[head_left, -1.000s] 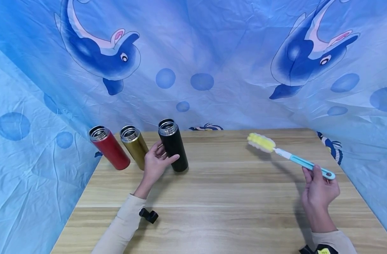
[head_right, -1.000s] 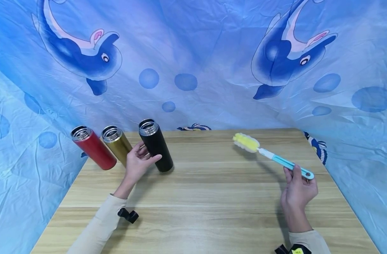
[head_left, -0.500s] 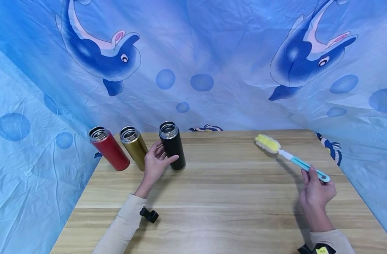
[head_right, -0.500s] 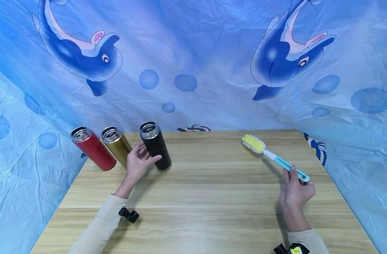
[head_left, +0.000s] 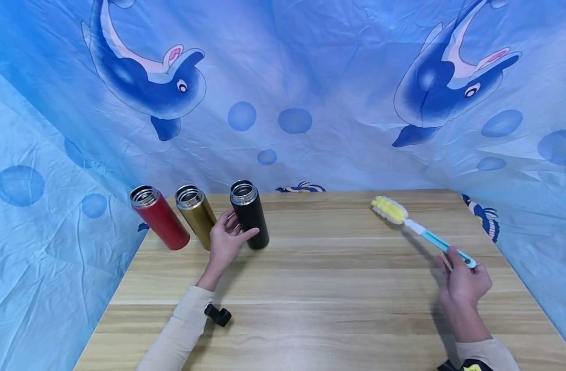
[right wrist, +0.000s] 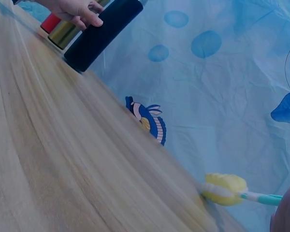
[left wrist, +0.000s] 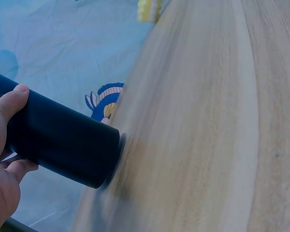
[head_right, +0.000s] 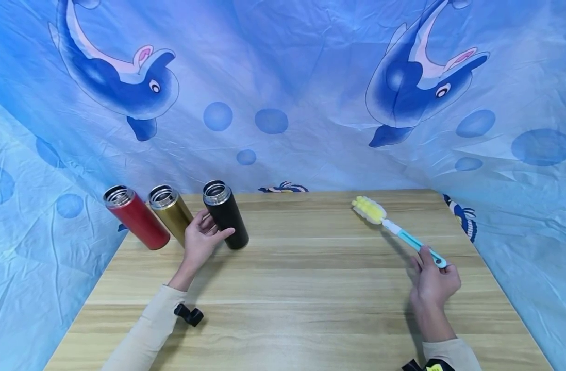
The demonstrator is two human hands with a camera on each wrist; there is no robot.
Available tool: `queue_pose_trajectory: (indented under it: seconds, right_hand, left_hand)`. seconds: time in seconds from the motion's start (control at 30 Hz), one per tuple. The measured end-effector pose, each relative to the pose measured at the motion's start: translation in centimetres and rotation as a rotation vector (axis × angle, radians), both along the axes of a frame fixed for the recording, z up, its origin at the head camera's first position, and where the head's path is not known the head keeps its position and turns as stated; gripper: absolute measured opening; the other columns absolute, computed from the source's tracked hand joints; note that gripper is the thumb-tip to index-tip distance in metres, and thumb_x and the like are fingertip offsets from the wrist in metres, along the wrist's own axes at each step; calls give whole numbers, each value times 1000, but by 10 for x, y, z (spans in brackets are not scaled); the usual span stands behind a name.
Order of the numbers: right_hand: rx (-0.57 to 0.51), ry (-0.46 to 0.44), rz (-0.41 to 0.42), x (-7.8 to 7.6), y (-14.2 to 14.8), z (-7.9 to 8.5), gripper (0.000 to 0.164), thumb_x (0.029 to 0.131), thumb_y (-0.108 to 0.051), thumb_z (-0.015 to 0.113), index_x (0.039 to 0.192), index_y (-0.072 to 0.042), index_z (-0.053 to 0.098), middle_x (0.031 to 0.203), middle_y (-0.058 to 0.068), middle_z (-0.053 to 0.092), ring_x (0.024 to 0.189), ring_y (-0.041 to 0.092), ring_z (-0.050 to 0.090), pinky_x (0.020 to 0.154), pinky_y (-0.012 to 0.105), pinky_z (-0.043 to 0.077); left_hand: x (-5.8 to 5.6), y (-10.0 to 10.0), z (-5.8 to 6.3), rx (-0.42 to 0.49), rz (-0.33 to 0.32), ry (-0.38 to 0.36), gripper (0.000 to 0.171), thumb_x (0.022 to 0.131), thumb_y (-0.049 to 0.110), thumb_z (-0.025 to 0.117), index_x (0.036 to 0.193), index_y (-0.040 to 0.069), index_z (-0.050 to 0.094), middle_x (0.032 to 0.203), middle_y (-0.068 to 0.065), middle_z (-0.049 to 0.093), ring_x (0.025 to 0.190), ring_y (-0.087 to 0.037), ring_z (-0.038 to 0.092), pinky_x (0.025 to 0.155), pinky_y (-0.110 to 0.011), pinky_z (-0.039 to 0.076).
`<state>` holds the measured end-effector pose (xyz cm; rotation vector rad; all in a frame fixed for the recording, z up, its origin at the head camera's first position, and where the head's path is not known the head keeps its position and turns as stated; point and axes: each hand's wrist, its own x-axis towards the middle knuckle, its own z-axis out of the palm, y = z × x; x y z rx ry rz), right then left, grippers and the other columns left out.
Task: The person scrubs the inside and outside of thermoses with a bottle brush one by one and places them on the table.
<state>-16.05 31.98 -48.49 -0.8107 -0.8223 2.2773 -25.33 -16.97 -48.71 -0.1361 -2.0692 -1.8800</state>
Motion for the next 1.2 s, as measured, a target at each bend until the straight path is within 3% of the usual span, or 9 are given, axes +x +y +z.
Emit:
queue_pose_trajectory:
  seconds: [0.2,0.5,0.63,0.73,0.9,1.0,1.2]
  right_hand:
    - [83,-150,79,3,4,3,32,82,-5,85,94,-7,54,90,-3,72,75,10,69,58,25,59]
    - [264,-235,226,6,8,6,23,85,-4,81,96,-12,62,81,-6,69,68,6,64,56,23,58]
    - [506,-307,387,9,14,5,24,88,-9,80,109,-13,69,86,-11,67,75,3,65,62,23,60]
    - [814,-379,531,9,19,4,36,93,-18,77,125,-5,68,88,-14,65,79,0,64,66,22,60]
    - [1289,-489,691,8,24,5,54,97,-34,71,136,3,62,98,0,67,78,4,61,64,25,58]
    - [1411,-495,732,7,25,6,55,96,-37,72,134,2,64,101,12,70,75,7,59,59,26,52]
    - [1479,-457,866,6,24,6,56,96,-33,71,138,2,59,99,12,72,79,12,61,60,27,49]
  left_hand:
    - [0,-2,-4,-20,6,-5,79,72,7,93,141,2,55,136,-21,64,122,-31,64,100,-36,53]
    - [-1,-3,-5,-23,-4,-24,81,72,10,94,142,3,54,137,-20,63,124,-31,63,102,-39,51]
    - [-2,-4,-5,-21,-10,-28,82,72,11,94,143,3,54,138,-20,62,125,-30,62,102,-38,51]
    - [-2,-4,-5,-20,-8,-31,82,71,11,94,142,3,54,137,-20,63,124,-30,63,102,-36,52]
    - [-3,-5,-4,-21,-3,-40,82,71,10,94,142,3,54,136,-20,64,123,-31,63,101,-35,52]
    - [-3,-5,-3,-24,-7,-46,82,71,11,94,142,3,54,136,-20,63,123,-31,63,102,-36,52]
    - [-3,-4,-3,-45,-11,-58,83,72,15,95,143,4,53,137,-20,62,125,-31,62,104,-40,51]
